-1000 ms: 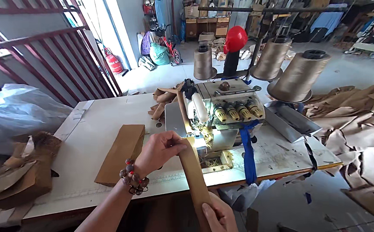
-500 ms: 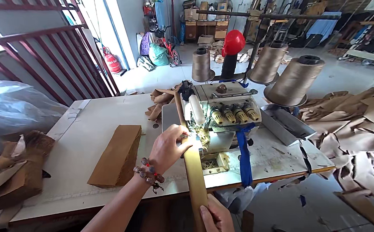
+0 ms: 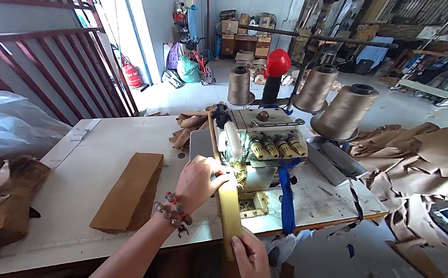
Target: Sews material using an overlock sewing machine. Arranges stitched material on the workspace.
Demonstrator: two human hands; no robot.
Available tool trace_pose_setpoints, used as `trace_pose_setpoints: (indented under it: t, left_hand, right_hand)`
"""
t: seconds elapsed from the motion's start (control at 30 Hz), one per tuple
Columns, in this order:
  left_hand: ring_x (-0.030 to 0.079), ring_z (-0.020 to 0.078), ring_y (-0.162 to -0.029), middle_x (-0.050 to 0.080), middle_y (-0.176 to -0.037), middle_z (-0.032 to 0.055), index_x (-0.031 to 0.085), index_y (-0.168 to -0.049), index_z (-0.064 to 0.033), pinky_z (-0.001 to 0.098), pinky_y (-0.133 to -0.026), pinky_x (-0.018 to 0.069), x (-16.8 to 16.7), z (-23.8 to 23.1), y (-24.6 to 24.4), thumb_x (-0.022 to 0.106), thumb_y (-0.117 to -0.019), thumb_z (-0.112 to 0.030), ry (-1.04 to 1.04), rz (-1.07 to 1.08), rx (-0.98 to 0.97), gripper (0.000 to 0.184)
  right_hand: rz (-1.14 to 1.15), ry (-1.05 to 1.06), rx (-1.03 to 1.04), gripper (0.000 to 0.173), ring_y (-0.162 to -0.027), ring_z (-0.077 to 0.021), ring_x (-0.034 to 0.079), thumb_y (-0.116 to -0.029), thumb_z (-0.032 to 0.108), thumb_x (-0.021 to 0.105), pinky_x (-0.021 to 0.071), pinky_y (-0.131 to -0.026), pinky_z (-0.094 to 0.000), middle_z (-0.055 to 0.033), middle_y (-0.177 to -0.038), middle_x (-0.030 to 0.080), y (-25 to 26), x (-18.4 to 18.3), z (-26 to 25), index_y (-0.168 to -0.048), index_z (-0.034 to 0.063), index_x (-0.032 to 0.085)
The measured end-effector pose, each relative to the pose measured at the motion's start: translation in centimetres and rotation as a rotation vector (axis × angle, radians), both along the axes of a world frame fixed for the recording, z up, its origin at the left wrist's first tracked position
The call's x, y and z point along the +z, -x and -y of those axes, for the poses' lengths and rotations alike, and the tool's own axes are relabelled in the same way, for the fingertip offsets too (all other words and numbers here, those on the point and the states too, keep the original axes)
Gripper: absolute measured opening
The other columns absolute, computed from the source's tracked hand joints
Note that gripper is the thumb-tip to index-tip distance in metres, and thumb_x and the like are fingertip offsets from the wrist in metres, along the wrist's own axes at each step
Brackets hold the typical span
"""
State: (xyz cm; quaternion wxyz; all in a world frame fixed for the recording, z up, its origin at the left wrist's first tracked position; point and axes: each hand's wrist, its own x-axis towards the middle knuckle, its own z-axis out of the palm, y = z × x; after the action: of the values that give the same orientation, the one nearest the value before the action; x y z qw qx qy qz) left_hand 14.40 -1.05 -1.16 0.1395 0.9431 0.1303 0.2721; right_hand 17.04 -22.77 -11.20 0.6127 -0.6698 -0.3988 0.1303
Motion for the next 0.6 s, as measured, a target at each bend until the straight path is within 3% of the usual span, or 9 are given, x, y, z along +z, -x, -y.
trace_pose_setpoints:
  t: [0.23,0.33,0.4,0.47,0.53,0.6]
  left_hand:
    - [0.070,0.0204,-0.102,0.077,-0.101,-0.0045,0.081,-0.095,-0.0224,0.0468,-0.085,0.0555,-1.0,0.9,1.9,0.065,-0.0940,-0.038,-0.129,0.068,-0.038,0.022]
    - [0.069,0.0243,-0.112,0.077,-0.106,-0.0053,0.080,-0.104,-0.0226,0.0496,-0.095,0.0538,-0.4,0.6,2.0,0.061,-0.0966,-0.045,-0.187,-0.005,-0.010,0.030]
    - [0.063,0.0267,-0.126,0.075,-0.120,-0.0056,0.077,-0.118,-0.0238,0.0526,-0.108,0.0470,1.0,-0.2,1.7,0.063,-0.0936,-0.056,-0.137,-0.177,0.002,0.042]
    - [0.053,0.0279,-0.138,0.070,-0.132,-0.0040,0.072,-0.129,-0.0247,0.0538,-0.116,0.0367,2.6,-1.2,0.8,0.066,-0.0887,-0.066,-0.049,-0.372,0.015,0.058]
    - [0.048,0.0306,-0.142,0.069,-0.133,0.0009,0.069,-0.131,-0.0236,0.0588,-0.119,0.0288,3.5,-2.5,-0.4,0.070,-0.0845,-0.068,0.003,-0.475,0.028,0.064]
    - [0.047,0.0355,-0.141,0.069,-0.131,0.0086,0.068,-0.131,-0.0203,0.0638,-0.119,0.0267,3.5,-4.0,-1.8,0.075,-0.0833,-0.063,0.004,-0.502,0.041,0.065]
  right_hand:
    - [-0.143,-0.135,-0.053,0.025,-0.071,-0.0001,0.064,-0.1000,0.012,0.048,0.0525,-0.067,-0.0184,0.0010,-0.076,0.066,-2.4,0.6,-5.0,-0.091,0.0029,0.070]
    - [-0.224,-0.204,-0.017,0.027,-0.073,-0.0029,0.067,-0.1013,0.010,0.046,0.0570,-0.070,-0.0210,-0.0010,-0.080,0.069,-3.0,1.5,-6.5,-0.097,-0.0002,0.070]
    - [-0.280,-0.231,0.008,0.027,-0.070,-0.0057,0.068,-0.1021,0.009,0.043,0.0593,-0.069,-0.0234,-0.0016,-0.078,0.070,-3.2,2.0,-7.1,-0.098,-0.0015,0.068]
    - [-0.290,-0.238,0.040,0.030,-0.067,-0.0066,0.067,-0.1020,0.008,0.041,0.0585,-0.067,-0.0236,-0.0010,-0.075,0.069,-3.4,2.1,-7.3,-0.089,0.0005,0.067]
    - [-0.273,-0.216,0.094,0.031,-0.064,-0.0061,0.065,-0.1024,0.008,0.040,0.0571,-0.063,-0.0225,-0.0005,-0.073,0.067,-3.7,1.5,-7.2,-0.086,0.0014,0.066]
    - [-0.261,-0.186,0.122,0.029,-0.055,-0.0038,0.061,-0.1039,0.007,0.040,0.0534,-0.053,-0.0202,0.0013,-0.064,0.064,-3.8,0.5,-7.1,-0.091,-0.0003,0.066]
